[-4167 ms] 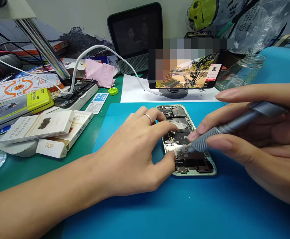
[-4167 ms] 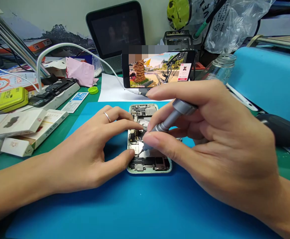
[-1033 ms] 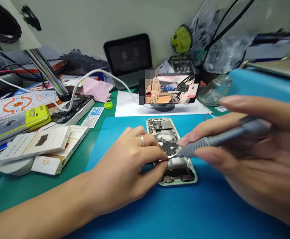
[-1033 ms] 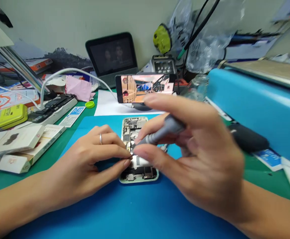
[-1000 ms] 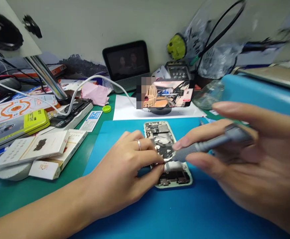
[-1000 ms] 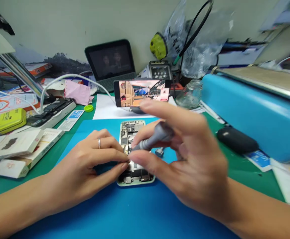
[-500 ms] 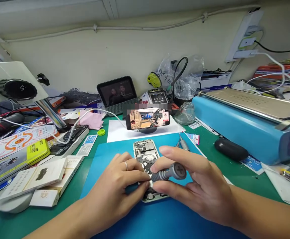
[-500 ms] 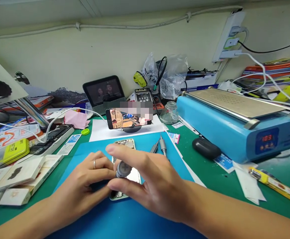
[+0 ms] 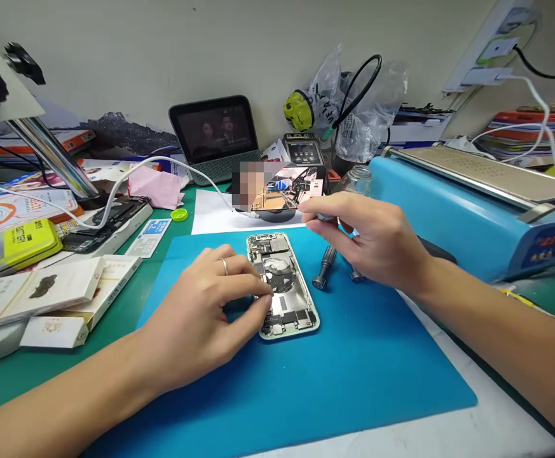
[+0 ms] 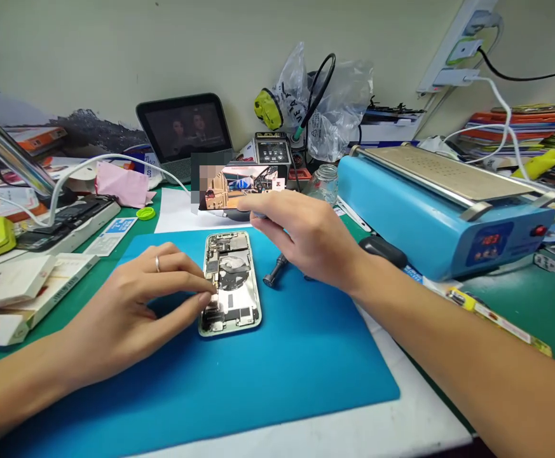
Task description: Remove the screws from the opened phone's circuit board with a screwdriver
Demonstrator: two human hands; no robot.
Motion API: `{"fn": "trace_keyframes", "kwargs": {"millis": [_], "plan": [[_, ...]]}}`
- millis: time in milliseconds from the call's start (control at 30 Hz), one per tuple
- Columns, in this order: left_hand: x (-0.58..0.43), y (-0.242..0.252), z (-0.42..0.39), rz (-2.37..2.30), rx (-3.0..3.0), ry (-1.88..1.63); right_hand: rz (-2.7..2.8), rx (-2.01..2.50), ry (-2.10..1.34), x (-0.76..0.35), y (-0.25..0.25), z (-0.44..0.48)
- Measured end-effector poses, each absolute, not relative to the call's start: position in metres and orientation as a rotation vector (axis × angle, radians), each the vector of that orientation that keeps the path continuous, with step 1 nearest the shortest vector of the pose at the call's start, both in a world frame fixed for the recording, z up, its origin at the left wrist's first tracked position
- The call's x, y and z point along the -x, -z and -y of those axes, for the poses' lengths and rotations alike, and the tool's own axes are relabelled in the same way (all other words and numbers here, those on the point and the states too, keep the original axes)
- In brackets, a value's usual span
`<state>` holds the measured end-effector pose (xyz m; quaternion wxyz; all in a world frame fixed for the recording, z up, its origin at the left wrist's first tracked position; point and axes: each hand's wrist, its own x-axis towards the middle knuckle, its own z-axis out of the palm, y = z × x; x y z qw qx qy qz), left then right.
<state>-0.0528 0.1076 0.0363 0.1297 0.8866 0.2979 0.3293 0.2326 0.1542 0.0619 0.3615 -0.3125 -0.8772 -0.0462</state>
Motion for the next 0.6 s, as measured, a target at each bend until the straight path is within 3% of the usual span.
{"fn": "trace_keyframes", "kwargs": {"millis": [233, 600], "plan": [[0.052, -0.038, -0.107, -0.871, -2.589, -0.978, 2.769, 0.803, 0.079, -0.243, -0.064, -0.162], [0.053, -0.039, -0.107, -0.823, -2.579, -1.01, 2.794, 1.04, 0.063, -0.276, -0.089, -0.148]]}}
